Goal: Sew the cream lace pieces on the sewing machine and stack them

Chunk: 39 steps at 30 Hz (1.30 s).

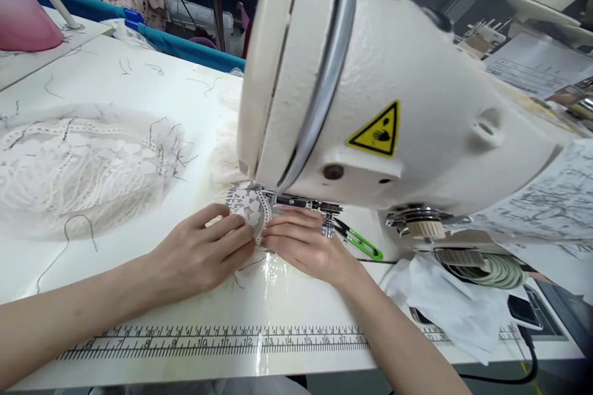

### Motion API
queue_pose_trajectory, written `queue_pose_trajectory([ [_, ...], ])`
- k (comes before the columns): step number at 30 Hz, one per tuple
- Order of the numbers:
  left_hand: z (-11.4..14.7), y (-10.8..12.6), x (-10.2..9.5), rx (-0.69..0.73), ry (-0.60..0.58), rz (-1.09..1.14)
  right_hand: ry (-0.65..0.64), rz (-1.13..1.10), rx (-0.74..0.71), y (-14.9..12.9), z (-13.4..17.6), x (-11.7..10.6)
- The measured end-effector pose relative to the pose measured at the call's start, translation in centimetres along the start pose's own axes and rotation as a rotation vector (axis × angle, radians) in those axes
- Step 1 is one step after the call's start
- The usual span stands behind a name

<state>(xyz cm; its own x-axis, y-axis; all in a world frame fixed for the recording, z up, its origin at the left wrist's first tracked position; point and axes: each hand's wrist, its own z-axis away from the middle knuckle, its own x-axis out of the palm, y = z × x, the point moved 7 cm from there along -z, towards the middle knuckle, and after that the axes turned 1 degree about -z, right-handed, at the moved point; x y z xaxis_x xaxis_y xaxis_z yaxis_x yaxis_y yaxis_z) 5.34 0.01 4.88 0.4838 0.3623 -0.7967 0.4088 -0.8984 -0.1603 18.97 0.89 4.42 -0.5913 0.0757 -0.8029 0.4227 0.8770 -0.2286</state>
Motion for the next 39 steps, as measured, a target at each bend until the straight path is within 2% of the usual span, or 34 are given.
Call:
queue_pose_trajectory([
  [4, 0.6, -0.1, 0.9, -0.049, -0.053, 0.132, 0.006, -0.013, 0.032, 0.3, -0.1, 0.0],
  [10, 1.1, -0.1, 1.7, -0.098, -0.068, 0.183, -0.013, 0.013, 0.072, 0.3, 0.1, 0.1],
  [22, 0.8, -0.1, 1.9, -0.098, -0.063, 0.179, -0.041, 0.078, 0.104, 0.5, 0.1, -0.4],
  [26, 0.1, -0.1, 1.6, -0.043, -0.089, 0.153, -0.084, 0.12, 0.155, 0.9, 0.1, -0.3],
  [29, -0.3, -0.3, 1.4, -0.034, -0.094, 0.128, -0.061, 0.089, 0.117, 0.7, -0.1, -0.2],
  [32, -0.1, -0.6, 1.4, -0.078, -0.096, 0.133, -0.021, 0.08, 0.066, 0.2, -0.2, 0.1],
  [39, 1.0, -1.8, 1.9, -0.159, -0.191, 0.157, -0.044, 0.208, 0.108, -0.5, -0.3, 1.9],
])
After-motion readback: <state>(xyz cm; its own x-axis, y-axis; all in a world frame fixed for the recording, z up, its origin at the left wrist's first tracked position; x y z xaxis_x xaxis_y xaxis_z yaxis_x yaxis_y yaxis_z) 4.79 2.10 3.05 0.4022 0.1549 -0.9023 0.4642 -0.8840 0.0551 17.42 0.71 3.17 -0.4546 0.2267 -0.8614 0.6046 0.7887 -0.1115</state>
